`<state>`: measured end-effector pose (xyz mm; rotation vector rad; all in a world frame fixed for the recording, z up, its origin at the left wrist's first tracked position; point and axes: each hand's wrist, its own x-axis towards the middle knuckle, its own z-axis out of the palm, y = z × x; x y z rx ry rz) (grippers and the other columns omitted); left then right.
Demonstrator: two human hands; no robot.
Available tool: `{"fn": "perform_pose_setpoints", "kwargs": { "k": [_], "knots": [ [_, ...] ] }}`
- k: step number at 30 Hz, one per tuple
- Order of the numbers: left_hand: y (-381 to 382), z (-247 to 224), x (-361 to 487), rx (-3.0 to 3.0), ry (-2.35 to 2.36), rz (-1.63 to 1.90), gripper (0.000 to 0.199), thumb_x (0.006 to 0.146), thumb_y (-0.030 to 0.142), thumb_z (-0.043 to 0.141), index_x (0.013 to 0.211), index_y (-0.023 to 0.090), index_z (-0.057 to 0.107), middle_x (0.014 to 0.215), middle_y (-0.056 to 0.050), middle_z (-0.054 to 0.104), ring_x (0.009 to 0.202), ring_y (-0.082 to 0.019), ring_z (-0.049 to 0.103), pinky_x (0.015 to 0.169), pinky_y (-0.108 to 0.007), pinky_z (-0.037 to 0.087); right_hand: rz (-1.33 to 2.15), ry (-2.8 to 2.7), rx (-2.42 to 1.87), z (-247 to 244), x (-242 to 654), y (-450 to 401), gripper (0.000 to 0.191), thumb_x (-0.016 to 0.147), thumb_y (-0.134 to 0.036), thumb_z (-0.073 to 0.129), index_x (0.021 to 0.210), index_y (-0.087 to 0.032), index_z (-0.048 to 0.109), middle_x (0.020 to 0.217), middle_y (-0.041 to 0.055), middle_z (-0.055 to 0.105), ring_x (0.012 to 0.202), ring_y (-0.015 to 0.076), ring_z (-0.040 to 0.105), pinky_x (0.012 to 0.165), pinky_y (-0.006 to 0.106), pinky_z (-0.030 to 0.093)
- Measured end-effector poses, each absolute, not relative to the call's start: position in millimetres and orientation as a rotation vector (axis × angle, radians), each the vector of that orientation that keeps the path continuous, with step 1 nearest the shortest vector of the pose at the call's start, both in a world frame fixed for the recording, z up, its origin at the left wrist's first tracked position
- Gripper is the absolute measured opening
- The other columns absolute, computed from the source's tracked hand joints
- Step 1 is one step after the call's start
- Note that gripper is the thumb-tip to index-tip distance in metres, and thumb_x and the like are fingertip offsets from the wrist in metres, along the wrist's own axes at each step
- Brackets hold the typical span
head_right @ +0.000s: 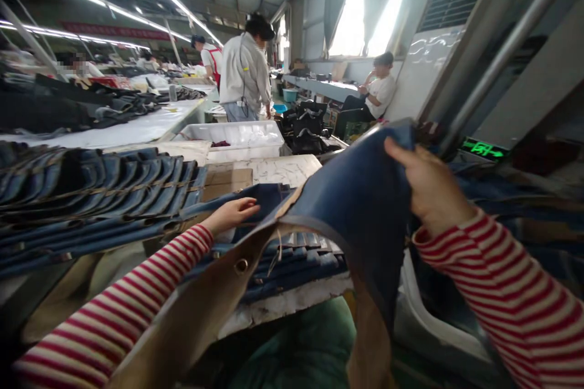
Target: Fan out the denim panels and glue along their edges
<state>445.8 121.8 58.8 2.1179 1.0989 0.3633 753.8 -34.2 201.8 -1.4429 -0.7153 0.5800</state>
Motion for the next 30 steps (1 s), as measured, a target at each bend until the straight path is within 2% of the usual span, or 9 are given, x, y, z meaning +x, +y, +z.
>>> {"fn": "perform_pose_setpoints", "kwargs": {
  "k": [3, 5, 9, 11, 16, 20, 23, 26, 30],
  "knots": [
    [156, 44, 414, 2.317, 1.472, 0.355, 0.055, 0.077, 0.029, 0.057, 0.127, 0.013, 0.040, 0.136, -0.016, 0.034, 0.131, -0.032, 0.019, 0.107, -0.057, 0.003, 0.924, -0.590, -1.356, 152, 721, -28, 0.023, 0.075, -0.023, 0.062, 0.097, -0.017, 0.065, 0.087, 0.0100, 0.071, 0.062, 0.0153, 0.066, 0.058, 0.027, 0.050],
    [172, 37, 397, 2.415, 1.621, 0.310, 0.054, 0.078, 0.026, 0.057, 0.128, 0.015, 0.039, 0.137, -0.014, 0.032, 0.132, -0.030, 0.017, 0.106, -0.058, -0.001, 1.063, -0.558, -1.313, 127, 709, -30, 0.021, 0.073, -0.022, 0.064, 0.093, -0.018, 0.065, 0.080, 0.0083, 0.071, 0.060, 0.0172, 0.066, 0.056, 0.027, 0.053],
    [181, 19, 400, 2.543, 1.728, 0.185, 0.041, 0.084, 0.030, 0.048, 0.122, 0.015, 0.045, 0.121, -0.010, 0.050, 0.121, -0.026, 0.037, 0.106, -0.054, 0.016, 1.138, -0.517, -1.292, 109, 700, -39, 0.023, 0.070, -0.024, 0.067, 0.093, -0.020, 0.065, 0.075, 0.0058, 0.071, 0.060, 0.0195, 0.067, 0.056, 0.029, 0.056],
    [175, 4, 415, 2.576, 1.739, 0.149, 0.039, 0.086, 0.030, 0.045, 0.121, 0.014, 0.046, 0.114, -0.010, 0.054, 0.115, -0.024, 0.044, 0.103, -0.052, 0.024, 1.136, -0.516, -1.304, 110, 699, -44, 0.024, 0.068, -0.024, 0.068, 0.092, -0.022, 0.066, 0.075, 0.0037, 0.072, 0.061, 0.0198, 0.067, 0.055, 0.029, 0.057],
    [155, -36, 437, 2.519, 1.781, 0.152, 0.047, 0.086, 0.027, 0.044, 0.131, 0.016, 0.034, 0.114, -0.012, 0.052, 0.106, -0.025, 0.049, 0.095, -0.051, 0.035, 1.161, -0.486, -1.307, 113, 698, -52, 0.024, 0.064, -0.021, 0.072, 0.088, -0.025, 0.067, 0.073, -0.0009, 0.072, 0.060, 0.0194, 0.068, 0.053, 0.028, 0.058],
    [160, -46, 408, 2.336, 1.785, 0.221, 0.051, 0.085, 0.022, 0.046, 0.134, 0.021, 0.029, 0.118, -0.011, 0.049, 0.105, -0.025, 0.050, 0.091, -0.052, 0.039, 1.205, -0.431, -1.292, 112, 696, -57, 0.025, 0.062, -0.019, 0.073, 0.086, -0.025, 0.067, 0.075, -0.0005, 0.072, 0.062, 0.0197, 0.068, 0.054, 0.027, 0.058],
    [172, -48, 374, 2.152, 1.729, 0.326, 0.048, 0.084, 0.022, 0.049, 0.130, 0.018, 0.036, 0.119, -0.011, 0.049, 0.108, -0.024, 0.049, 0.095, -0.052, 0.037, 1.234, -0.420, -1.281, 113, 696, -60, 0.023, 0.063, -0.020, 0.074, 0.086, -0.025, 0.068, 0.076, -0.0013, 0.072, 0.063, 0.0189, 0.068, 0.055, 0.026, 0.058],
    [180, -51, 347, 1.924, 1.617, 0.456, 0.036, 0.084, 0.025, 0.050, 0.119, 0.017, 0.047, 0.121, -0.010, 0.049, 0.111, -0.022, 0.048, 0.097, -0.045, 0.038, 1.223, -0.421, -1.277, 115, 699, -61, 0.023, 0.062, -0.022, 0.075, 0.084, -0.024, 0.068, 0.073, -0.0012, 0.072, 0.060, 0.0183, 0.067, 0.053, 0.025, 0.057],
    [174, -51, 334, 1.548, 1.404, 0.518, 0.033, 0.085, 0.029, 0.048, 0.113, 0.012, 0.050, 0.105, -0.010, 0.059, 0.087, -0.016, 0.060, 0.078, -0.036, 0.050, 1.174, -0.428, -1.292, 114, 702, -59, 0.028, 0.056, -0.020, 0.078, 0.082, -0.023, 0.069, 0.071, 0.0001, 0.072, 0.055, 0.0178, 0.067, 0.050, 0.023, 0.057]
  ]
}}
